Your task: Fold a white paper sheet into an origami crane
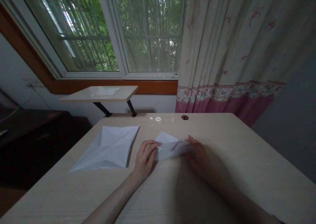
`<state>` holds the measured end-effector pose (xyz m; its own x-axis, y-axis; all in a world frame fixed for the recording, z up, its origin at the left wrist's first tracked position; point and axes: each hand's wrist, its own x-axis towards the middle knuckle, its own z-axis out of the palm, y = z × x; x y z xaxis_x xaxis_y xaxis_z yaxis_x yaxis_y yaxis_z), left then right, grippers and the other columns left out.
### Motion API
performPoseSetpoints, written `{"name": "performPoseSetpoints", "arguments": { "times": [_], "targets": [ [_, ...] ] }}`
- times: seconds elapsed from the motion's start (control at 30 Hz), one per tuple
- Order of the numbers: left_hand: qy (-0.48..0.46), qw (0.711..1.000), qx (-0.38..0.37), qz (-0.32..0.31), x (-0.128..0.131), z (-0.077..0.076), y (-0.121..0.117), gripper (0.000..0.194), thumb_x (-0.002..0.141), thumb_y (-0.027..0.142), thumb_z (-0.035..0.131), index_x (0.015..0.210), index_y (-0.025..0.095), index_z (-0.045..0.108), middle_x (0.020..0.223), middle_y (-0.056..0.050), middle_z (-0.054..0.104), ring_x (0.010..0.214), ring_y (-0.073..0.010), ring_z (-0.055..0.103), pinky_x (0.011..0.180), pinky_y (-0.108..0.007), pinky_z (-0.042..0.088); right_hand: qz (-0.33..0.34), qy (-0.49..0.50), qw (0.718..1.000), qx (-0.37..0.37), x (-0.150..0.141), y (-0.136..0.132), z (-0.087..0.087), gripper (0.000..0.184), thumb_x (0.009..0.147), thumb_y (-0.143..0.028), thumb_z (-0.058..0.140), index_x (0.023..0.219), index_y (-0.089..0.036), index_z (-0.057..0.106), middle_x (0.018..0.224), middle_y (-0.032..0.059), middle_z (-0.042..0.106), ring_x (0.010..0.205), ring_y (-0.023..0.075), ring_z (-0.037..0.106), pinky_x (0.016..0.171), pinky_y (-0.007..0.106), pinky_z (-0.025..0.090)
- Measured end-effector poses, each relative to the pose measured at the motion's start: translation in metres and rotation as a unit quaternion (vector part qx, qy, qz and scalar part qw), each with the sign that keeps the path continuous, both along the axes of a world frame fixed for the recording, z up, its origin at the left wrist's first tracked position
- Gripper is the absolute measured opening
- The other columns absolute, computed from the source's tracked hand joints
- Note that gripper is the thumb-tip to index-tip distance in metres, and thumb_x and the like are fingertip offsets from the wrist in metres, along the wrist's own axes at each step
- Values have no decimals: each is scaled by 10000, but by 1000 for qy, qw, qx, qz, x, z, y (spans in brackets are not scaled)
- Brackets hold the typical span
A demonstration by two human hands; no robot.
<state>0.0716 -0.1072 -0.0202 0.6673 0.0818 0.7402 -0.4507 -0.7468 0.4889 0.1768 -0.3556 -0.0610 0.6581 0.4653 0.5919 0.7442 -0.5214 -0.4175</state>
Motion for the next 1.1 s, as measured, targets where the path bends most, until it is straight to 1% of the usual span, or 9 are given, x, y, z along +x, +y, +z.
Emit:
{"name": "performPoseSetpoints", "arguments": {
  "times": [0.1,0.23,0.37,0.5,0.63,0.77,0.83,0.97,1.1],
  "targets": [
    [-12,1000,12,-19,-2,2,-1,260,967,131,466,1113,249,646,1067,-66,638,1024,-197,600,891,-348,510,-13,-20,1000,-8,0,-2,1,543,937,-235,419,1473,-233,329,1305,119,608,1161,294,582,994,516,468],
    [-16,999,26,-29,-3,1,0,242,969,166,481,1104,259,660,1083,-68,668,1052,-221,603,923,-401,494,-15,-36,999,-14,2,-7,7,496,942,-201,387,1433,-270,405,1226,114,641,1092,302,606,969,515,464],
    [14,997,-15,-70,-3,1,-2,253,985,177,445,1142,240,633,1148,-94,656,1099,-224,602,938,-395,501,21,-32,999,13,2,-11,16,421,925,-179,397,1323,-269,503,1115,96,661,1057,282,605,946,487,477],
    [46,991,-33,-121,-5,1,-2,277,1005,278,428,1230,220,579,1197,-120,642,1151,-236,583,981,-412,480,59,6,996,64,-3,-14,22,379,927,-190,387,1276,-259,518,1034,79,660,996,256,608,911,454,495],
    [61,988,-57,-133,-5,-2,0,377,1024,421,359,1226,196,585,1182,-128,655,1091,-236,610,893,-376,517,51,44,994,88,-8,-15,25,327,989,-256,340,1231,-254,560,1083,82,664,1024,238,606,924,429,495],
    [126,980,-103,-111,-3,-8,0,512,1026,516,267,1205,182,612,1082,-107,706,912,-207,669,831,-359,538,32,85,995,40,-9,-14,28,349,1020,-335,330,1168,-255,636,1114,72,698,1049,231,635,951,425,505],
    [162,976,-108,-102,-1,-9,-1,544,1029,520,231,1194,186,628,1076,-92,721,891,-199,681,837,-355,543,39,95,995,-2,-8,-11,28,373,1023,-348,332,1164,-267,667,1113,60,719,1054,234,653,966,435,510],
    [208,972,-74,-85,0,-8,-3,513,1031,483,256,1107,210,684,1081,-60,739,954,-201,693,873,-341,546,69,93,990,-81,-4,-6,23,388,1019,-338,345,1210,-285,679,1208,39,703,1140,234,642,1021,458,494],
    [236,970,-20,-47,2,-7,-7,377,1015,421,374,1065,241,702,1073,-24,746,998,-199,692,906,-336,535,95,86,983,-134,-1,-2,16,367,999,-343,405,1263,-277,650,1332,38,626,1272,232,553,1079,476,445]
  ]
}}
